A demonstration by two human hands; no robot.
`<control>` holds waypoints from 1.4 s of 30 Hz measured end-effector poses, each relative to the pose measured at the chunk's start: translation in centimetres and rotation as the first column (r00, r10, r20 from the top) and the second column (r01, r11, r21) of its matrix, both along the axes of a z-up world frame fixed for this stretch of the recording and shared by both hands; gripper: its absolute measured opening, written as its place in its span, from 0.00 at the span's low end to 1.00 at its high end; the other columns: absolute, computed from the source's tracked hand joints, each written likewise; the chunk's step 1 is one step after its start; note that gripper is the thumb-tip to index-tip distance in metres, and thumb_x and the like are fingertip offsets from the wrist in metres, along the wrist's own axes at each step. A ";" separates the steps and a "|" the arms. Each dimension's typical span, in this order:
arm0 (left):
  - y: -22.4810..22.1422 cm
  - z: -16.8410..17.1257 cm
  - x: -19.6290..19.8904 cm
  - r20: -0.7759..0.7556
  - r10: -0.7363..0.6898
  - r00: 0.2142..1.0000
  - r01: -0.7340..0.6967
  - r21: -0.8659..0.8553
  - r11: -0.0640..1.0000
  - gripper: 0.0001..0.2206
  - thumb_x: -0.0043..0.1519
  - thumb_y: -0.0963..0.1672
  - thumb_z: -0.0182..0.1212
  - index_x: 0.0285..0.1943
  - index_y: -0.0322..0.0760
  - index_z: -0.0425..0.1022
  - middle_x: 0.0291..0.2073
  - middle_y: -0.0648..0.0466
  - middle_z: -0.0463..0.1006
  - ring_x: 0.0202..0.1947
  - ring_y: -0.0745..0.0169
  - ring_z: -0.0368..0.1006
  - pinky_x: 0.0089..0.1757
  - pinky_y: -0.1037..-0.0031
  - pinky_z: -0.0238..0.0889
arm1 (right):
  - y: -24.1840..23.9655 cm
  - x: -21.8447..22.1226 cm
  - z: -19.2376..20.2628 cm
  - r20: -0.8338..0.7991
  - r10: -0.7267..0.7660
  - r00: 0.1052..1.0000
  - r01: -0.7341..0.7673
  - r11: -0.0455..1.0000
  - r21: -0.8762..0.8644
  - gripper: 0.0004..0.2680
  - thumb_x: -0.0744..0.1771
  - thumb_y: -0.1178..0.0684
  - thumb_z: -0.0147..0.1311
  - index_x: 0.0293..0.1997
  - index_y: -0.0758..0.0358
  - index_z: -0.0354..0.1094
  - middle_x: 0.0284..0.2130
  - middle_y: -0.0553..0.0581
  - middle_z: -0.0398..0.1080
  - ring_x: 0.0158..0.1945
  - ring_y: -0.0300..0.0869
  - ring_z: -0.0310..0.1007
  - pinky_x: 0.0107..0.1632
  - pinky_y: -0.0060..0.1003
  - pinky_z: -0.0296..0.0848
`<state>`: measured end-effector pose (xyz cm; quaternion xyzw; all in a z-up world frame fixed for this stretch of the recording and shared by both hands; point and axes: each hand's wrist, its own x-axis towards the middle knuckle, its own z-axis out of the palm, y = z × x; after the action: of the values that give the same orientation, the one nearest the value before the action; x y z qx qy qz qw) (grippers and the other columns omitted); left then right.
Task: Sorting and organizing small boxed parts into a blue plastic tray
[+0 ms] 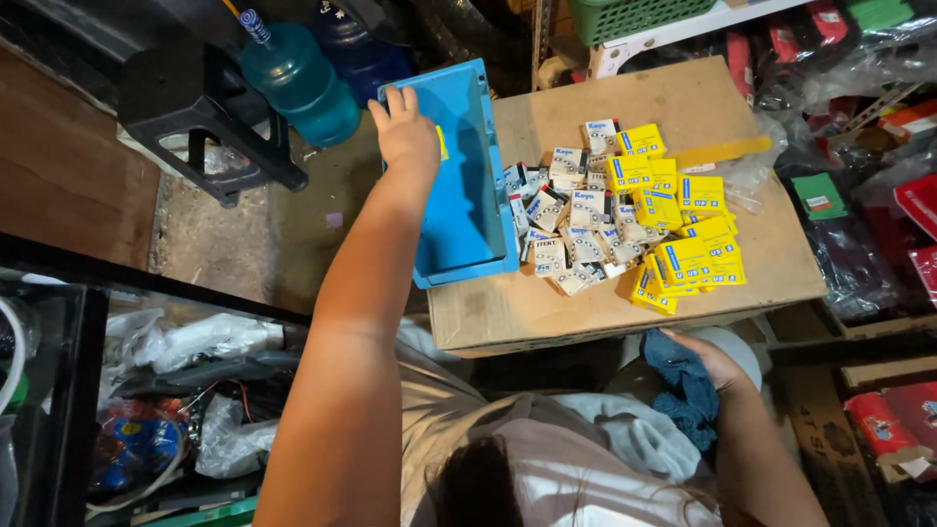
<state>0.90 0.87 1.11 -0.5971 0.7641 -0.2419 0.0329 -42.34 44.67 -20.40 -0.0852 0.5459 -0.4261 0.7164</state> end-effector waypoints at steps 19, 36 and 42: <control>0.0 1.0 -1.5 -0.143 -0.076 0.987 0.063 -0.090 0.994 0.15 0.66 0.44 0.50 0.54 0.34 0.79 0.69 0.40 0.58 0.66 0.34 0.51 0.60 0.36 0.41 | 0.3 -0.1 -1.4 0.015 0.015 1.000 -0.015 1.000 0.002 0.14 0.69 0.49 0.53 0.54 0.71 0.73 0.45 0.56 0.76 0.44 0.42 0.72 0.49 0.37 0.69; 20.7 6.4 -22.9 -0.542 -0.505 0.671 0.679 0.176 0.713 0.35 0.45 0.58 0.76 0.56 0.35 0.75 0.48 0.49 0.66 0.58 0.45 0.58 0.53 0.54 0.48 | 0.6 -1.2 -4.1 0.061 -0.087 0.994 0.088 0.996 -0.021 0.13 0.68 0.48 0.59 0.50 0.68 0.76 0.44 0.65 0.78 0.50 0.56 0.78 0.58 0.57 0.72; 20.4 8.7 -21.9 -0.613 -0.465 0.639 0.696 0.203 0.688 0.35 0.43 0.56 0.79 0.53 0.33 0.75 0.51 0.47 0.66 0.58 0.45 0.61 0.54 0.52 0.53 | 0.1 -1.4 -4.3 0.067 -0.098 0.993 0.100 0.995 -0.025 0.12 0.68 0.48 0.58 0.49 0.68 0.76 0.44 0.64 0.77 0.50 0.54 0.78 0.59 0.58 0.71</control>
<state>-21.04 21.22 9.85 -0.3299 0.9300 0.1014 -0.1264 -43.70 44.80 -24.67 -0.0541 0.5196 -0.4714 0.7106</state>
